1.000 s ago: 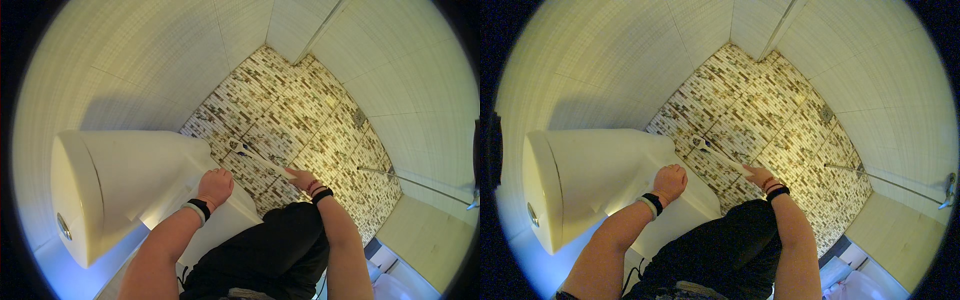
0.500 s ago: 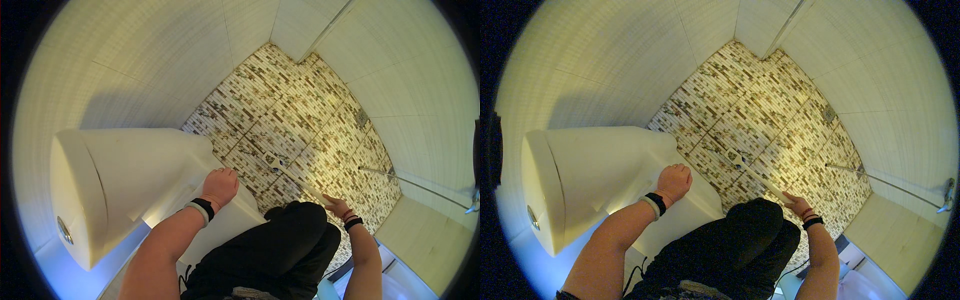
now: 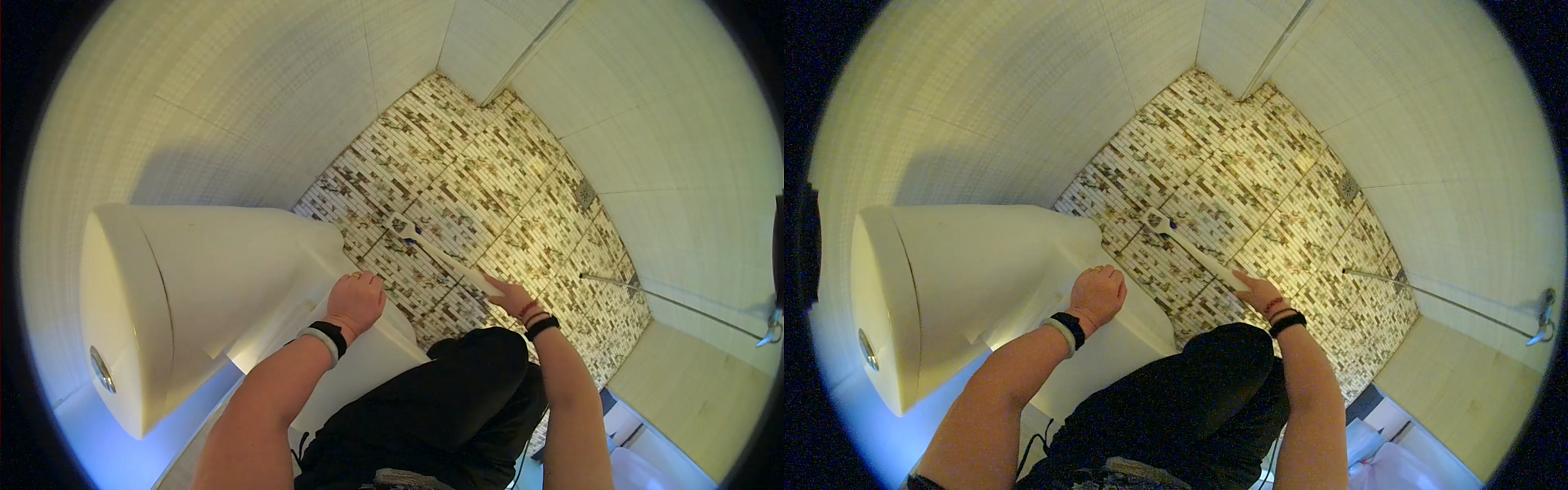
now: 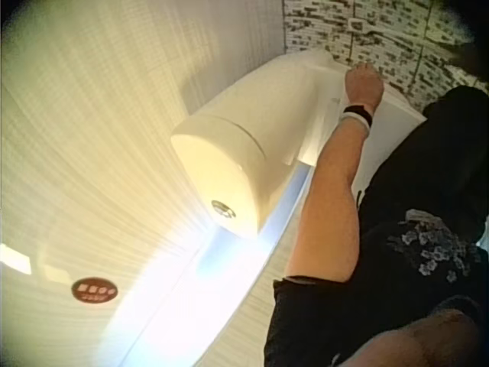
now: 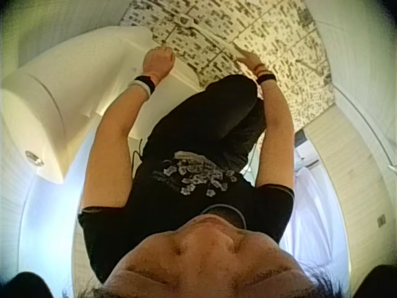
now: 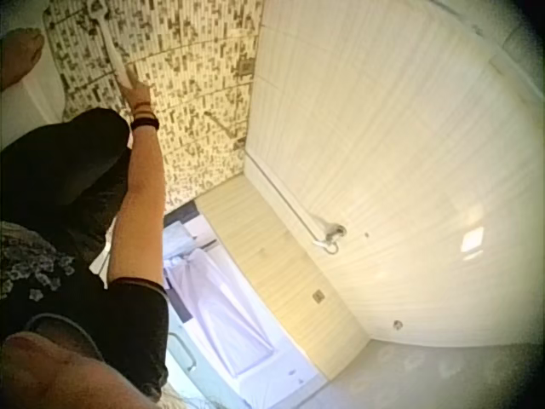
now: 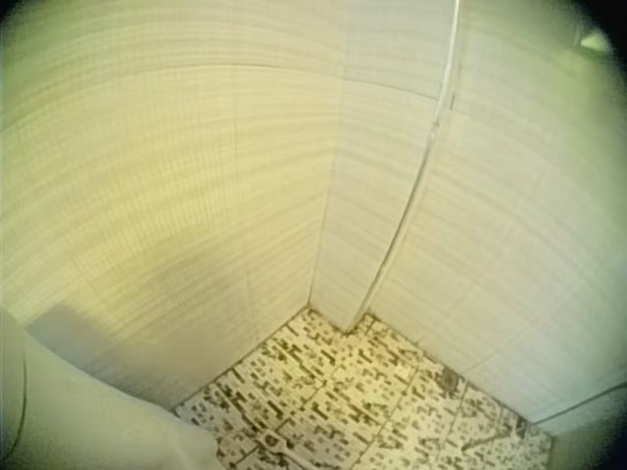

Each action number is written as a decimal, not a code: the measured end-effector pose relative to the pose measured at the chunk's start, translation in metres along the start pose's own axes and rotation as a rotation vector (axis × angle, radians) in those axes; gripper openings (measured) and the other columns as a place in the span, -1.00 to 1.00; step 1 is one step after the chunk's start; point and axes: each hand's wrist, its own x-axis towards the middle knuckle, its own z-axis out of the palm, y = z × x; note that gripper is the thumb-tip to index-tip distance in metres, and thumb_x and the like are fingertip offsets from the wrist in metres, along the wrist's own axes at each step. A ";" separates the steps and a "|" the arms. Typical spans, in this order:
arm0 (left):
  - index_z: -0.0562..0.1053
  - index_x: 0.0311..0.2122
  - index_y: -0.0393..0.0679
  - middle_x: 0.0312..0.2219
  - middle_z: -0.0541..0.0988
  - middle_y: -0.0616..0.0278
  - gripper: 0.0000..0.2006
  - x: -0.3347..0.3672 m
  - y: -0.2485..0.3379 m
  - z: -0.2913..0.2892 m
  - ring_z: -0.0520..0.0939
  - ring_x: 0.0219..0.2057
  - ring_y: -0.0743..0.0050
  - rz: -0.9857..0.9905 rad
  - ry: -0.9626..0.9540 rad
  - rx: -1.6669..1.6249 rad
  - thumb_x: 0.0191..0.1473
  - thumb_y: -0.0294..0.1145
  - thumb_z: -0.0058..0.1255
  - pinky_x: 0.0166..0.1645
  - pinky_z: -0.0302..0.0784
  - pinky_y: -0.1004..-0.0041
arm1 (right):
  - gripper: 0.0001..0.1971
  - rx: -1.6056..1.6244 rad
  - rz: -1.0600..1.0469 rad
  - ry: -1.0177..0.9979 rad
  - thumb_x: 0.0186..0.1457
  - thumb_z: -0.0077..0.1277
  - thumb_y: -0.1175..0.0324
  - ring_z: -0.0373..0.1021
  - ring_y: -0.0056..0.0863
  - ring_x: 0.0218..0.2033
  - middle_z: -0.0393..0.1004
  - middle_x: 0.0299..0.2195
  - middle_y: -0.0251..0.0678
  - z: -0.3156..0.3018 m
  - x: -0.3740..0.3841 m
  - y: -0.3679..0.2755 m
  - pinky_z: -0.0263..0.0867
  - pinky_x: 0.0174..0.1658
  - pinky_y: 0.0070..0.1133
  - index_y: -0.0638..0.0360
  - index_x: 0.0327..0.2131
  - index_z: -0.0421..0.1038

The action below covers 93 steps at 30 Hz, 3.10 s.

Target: Scrubbing the bathroom floor with a brush and rinsing with a shower head.

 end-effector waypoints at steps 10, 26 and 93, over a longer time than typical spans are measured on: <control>0.33 -0.63 -0.12 -0.63 0.37 0.23 -0.90 -0.003 0.000 0.000 0.43 -0.55 0.35 -0.002 0.016 -0.017 -0.22 -0.35 -0.14 -0.43 0.32 0.42 | -0.39 0.172 0.297 -0.039 -0.20 0.05 0.32 0.31 -0.46 -0.44 0.39 -0.37 -0.19 0.020 -0.117 0.072 0.23 -0.34 -0.55 -0.21 0.00 0.06; 0.31 -0.65 -0.12 -0.64 0.36 0.23 -0.89 -0.001 0.001 -0.003 0.42 -0.56 0.34 -0.010 0.011 -0.014 -0.21 -0.37 -0.13 -0.43 0.32 0.42 | -0.37 0.041 0.068 -0.012 -0.16 -0.03 0.24 0.34 -0.25 -0.42 0.38 -0.44 -0.05 -0.007 0.016 -0.037 0.24 -0.32 -0.47 -0.23 0.04 -0.05; 0.32 -0.63 -0.14 -0.66 0.37 0.23 -0.90 -0.001 0.000 -0.003 0.43 -0.55 0.35 0.002 -0.013 -0.021 -0.22 -0.37 -0.14 -0.44 0.32 0.42 | -0.40 -0.026 0.240 0.079 -0.19 -0.03 0.26 0.32 -0.33 -0.55 0.37 -0.55 -0.08 -0.007 -0.035 0.031 0.24 -0.42 -0.49 -0.30 0.00 0.03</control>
